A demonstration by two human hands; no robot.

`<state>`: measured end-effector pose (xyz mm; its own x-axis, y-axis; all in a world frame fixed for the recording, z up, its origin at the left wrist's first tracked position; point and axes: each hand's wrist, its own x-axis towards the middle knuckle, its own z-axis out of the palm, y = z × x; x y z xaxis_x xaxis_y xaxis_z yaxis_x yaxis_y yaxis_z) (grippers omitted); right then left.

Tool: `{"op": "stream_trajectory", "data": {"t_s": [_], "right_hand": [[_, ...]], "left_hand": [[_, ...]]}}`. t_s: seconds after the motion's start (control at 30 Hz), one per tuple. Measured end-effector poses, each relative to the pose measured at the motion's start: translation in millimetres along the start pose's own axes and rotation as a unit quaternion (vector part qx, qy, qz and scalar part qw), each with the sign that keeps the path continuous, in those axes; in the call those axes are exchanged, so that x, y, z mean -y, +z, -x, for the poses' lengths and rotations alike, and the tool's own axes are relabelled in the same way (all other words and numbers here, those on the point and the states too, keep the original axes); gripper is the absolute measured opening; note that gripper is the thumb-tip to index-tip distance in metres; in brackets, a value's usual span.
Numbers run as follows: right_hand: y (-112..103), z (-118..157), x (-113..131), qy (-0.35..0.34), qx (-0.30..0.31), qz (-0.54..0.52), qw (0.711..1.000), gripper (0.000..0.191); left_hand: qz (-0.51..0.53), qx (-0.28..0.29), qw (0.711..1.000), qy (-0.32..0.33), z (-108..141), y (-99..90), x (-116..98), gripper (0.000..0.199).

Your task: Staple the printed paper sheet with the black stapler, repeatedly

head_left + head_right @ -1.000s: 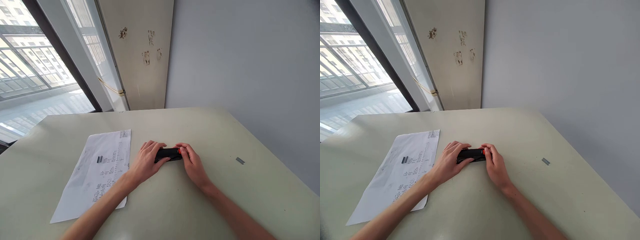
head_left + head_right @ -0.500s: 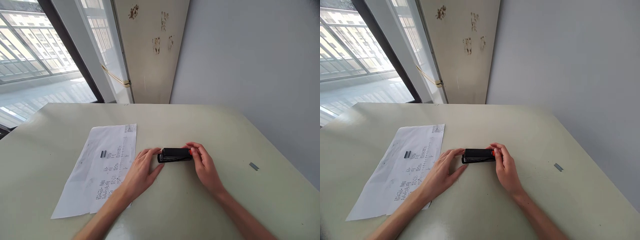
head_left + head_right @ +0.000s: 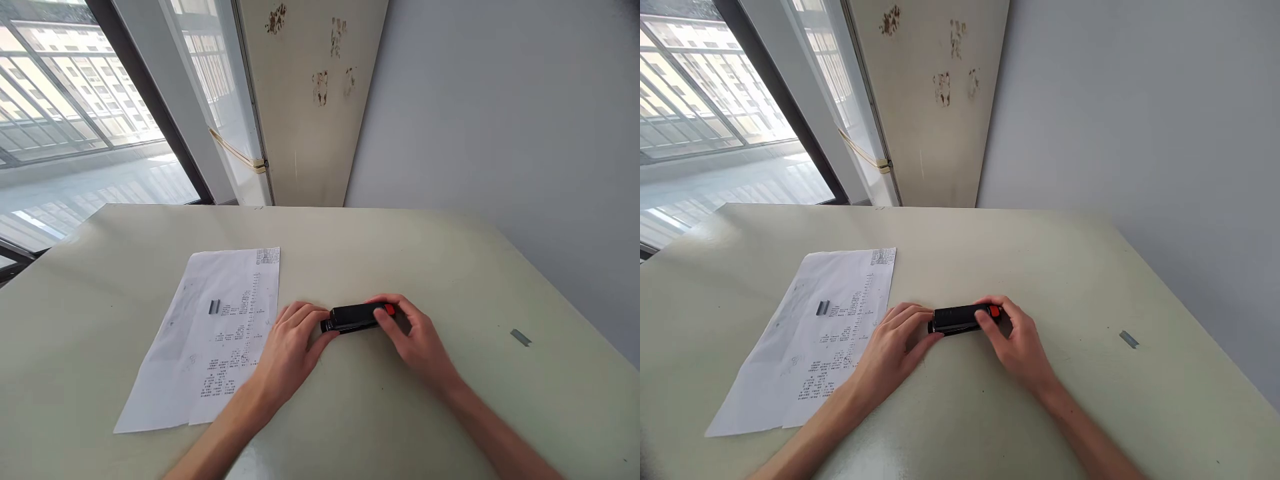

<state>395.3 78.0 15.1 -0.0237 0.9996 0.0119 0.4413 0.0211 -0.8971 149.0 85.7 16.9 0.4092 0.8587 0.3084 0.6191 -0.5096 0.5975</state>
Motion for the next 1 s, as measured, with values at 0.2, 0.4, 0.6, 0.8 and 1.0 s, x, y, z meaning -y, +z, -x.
{"op": "stream_trajectory", "data": {"t_s": [0.2,0.4,0.6,0.8,1.0], "right_hand": [[-6,-4,-5,-0.042,0.073,0.044,0.995,0.030],[-16,-12,-10,-0.041,0.065,0.052,0.996,0.029],[-19,-16,-15,-0.032,0.040,0.047,0.998,0.036],[-18,-13,-15,-0.046,0.036,0.057,0.997,0.037],[-17,-13,-15,-0.049,0.033,0.065,0.996,0.036]], "left_hand": [[-0.018,-0.003,1.000,0.015,1,-4.6,1,0.007],[-0.081,0.028,0.996,0.028,-2,-26.2,10,0.014],[-0.138,0.043,0.989,0.030,-2,-37.9,18,0.019],[-0.202,0.001,0.977,-0.067,-3,-71.2,39,0.053],[-0.281,-0.058,0.889,-0.357,1,-127.3,59,0.061]]}}
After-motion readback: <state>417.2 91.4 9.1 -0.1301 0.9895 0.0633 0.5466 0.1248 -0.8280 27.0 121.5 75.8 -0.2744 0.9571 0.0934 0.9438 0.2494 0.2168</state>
